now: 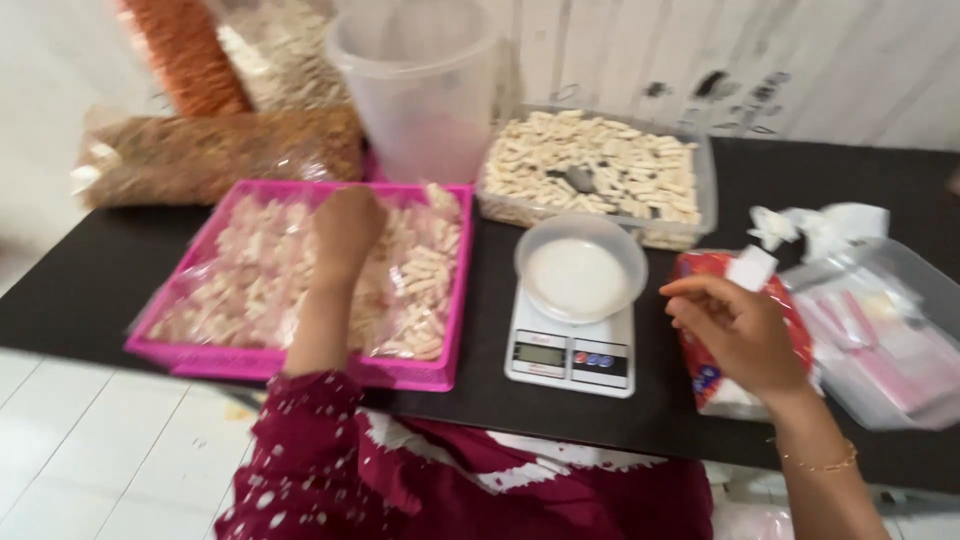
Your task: Weighing small snack items on a digital scale and placing them into individual plastic bags for packaging.
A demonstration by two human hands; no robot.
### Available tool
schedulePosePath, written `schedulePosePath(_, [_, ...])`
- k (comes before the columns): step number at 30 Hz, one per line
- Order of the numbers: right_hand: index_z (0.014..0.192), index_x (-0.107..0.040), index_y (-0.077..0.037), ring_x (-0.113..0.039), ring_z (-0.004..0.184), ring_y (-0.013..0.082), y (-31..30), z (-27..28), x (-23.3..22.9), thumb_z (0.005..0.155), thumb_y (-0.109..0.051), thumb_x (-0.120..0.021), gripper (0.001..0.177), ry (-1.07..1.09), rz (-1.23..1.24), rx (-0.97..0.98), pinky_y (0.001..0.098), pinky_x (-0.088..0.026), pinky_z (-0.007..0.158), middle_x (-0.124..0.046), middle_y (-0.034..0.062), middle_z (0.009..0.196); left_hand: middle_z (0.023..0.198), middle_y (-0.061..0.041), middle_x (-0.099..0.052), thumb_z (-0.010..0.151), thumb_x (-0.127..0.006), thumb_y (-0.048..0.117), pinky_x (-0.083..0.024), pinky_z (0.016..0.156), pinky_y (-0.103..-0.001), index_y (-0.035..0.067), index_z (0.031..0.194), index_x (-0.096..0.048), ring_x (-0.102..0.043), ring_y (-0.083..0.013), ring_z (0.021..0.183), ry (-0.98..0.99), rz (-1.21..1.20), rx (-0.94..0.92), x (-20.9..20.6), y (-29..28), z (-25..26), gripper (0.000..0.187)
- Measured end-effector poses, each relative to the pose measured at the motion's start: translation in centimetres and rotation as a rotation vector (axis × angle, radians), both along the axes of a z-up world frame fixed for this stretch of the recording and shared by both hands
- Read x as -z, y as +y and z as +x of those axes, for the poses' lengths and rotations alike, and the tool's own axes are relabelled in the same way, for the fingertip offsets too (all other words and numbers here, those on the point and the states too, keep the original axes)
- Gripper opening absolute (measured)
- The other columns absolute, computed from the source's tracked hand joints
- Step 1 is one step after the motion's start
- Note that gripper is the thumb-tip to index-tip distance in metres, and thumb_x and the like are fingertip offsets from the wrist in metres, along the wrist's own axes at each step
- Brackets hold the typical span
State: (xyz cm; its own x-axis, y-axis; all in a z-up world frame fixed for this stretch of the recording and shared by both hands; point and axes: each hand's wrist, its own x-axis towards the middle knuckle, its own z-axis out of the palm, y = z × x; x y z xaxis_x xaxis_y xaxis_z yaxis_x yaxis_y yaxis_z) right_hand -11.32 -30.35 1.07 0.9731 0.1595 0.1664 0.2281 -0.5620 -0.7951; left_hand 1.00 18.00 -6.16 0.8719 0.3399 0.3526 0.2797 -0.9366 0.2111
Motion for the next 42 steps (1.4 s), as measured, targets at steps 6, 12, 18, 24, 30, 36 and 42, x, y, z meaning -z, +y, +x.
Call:
schedulePosePath(6, [0.111,-0.077,-0.015,-0.069,0.085,0.0208,-7.0,0.0,3.4,0.091,-0.022,-0.077,0.021,-0.301,0.026,0.284,0.0354,-0.055,0.076,-0.073,0.0094,0.09,0.087,-0.009,-0.075,0.095,-0.076,0.038,-0.058,0.066,-0.051,0.015,0.112,-0.073,-0.073,-0.0359,0.081,-0.334,0.195,0.078,-6.0,-3.4,-4.4,0.029])
schedulePosePath(12, [0.109,-0.076,-0.012,-0.069,0.088,0.0262,-20.4,5.0,6.2,0.097,-0.019,-0.073,0.014,-0.31,-0.233,0.534,0.0369,-0.054,0.078,-0.072,0.0092,0.091,0.089,-0.011,-0.072,0.095,-0.077,0.032,-0.055,0.073,-0.047,0.015,0.103,-0.075,-0.07,-0.0362,0.085,-0.475,-0.073,0.732,-11.3,-17.5,-1.6,0.019])
schedulePosePath(18, [0.132,-0.07,-0.018,-0.066,0.115,0.0443,-23.8,6.2,8.6,0.089,-0.044,-0.069,0.05,0.205,-0.799,0.659,0.0532,-0.055,0.093,-0.065,0.0215,0.124,0.094,-0.015,-0.074,0.091,-0.06,0.033,-0.055,0.082,-0.057,0.016,0.103,-0.073,-0.071,-0.0433,0.093,-0.082,-0.236,1.027,-10.8,-35.6,1.2,0.024])
schedulePosePath(24, [0.137,-0.062,-0.007,-0.059,0.128,0.0424,-21.6,4.5,8.8,0.094,-0.038,-0.062,0.053,0.283,-0.76,0.589,0.0553,-0.047,0.107,-0.064,0.0236,0.134,0.063,-0.004,-0.041,0.09,-0.038,0.038,-0.039,0.049,-0.043,0.018,0.073,-0.054,-0.045,-0.024,0.05,-1.034,0.307,0.924,4.4,-52.2,5.1,0.03])
schedulePosePath(30, [0.095,-0.077,-0.015,-0.073,0.098,0.0369,-21.2,4.4,7.4,0.097,-0.036,-0.051,0.034,0.204,-0.685,0.659,0.0487,-0.058,0.08,-0.077,0.0127,0.097,0.076,-0.003,-0.064,0.077,-0.073,0.042,-0.048,0.055,-0.034,0.02,0.088,-0.071,-0.062,-0.0202,0.063,-0.397,0.137,1.349,4.6,-55.9,3.3,0.025])
schedulePosePath(36, [0.117,-0.07,-0.009,-0.061,0.116,0.0427,-16.3,1.9,0.6,0.107,-0.042,-0.04,0.046,-0.163,-0.295,0.536,0.0539,-0.05,0.098,-0.068,0.0192,0.118,0.095,-0.014,-0.067,0.084,-0.065,0.054,-0.059,0.073,-0.042,0.008,0.111,-0.062,-0.071,-0.0293,0.084,-0.357,-0.191,1.318,1.6,-54.0,1.6,0.054])
schedulePosePath(42, [0.124,-0.071,-0.012,-0.065,0.108,0.0285,-13.0,6.1,0.5,0.107,-0.031,-0.048,0.034,-0.414,0.014,0.342,0.0408,-0.048,0.098,-0.069,0.0124,0.108,0.089,-0.001,-0.078,0.088,-0.064,0.021,-0.058,0.084,-0.036,0.028,0.124,-0.059,-0.075,-0.0233,0.09,0.144,-0.868,1.201,-3.8,-48.3,5.2,0.037])
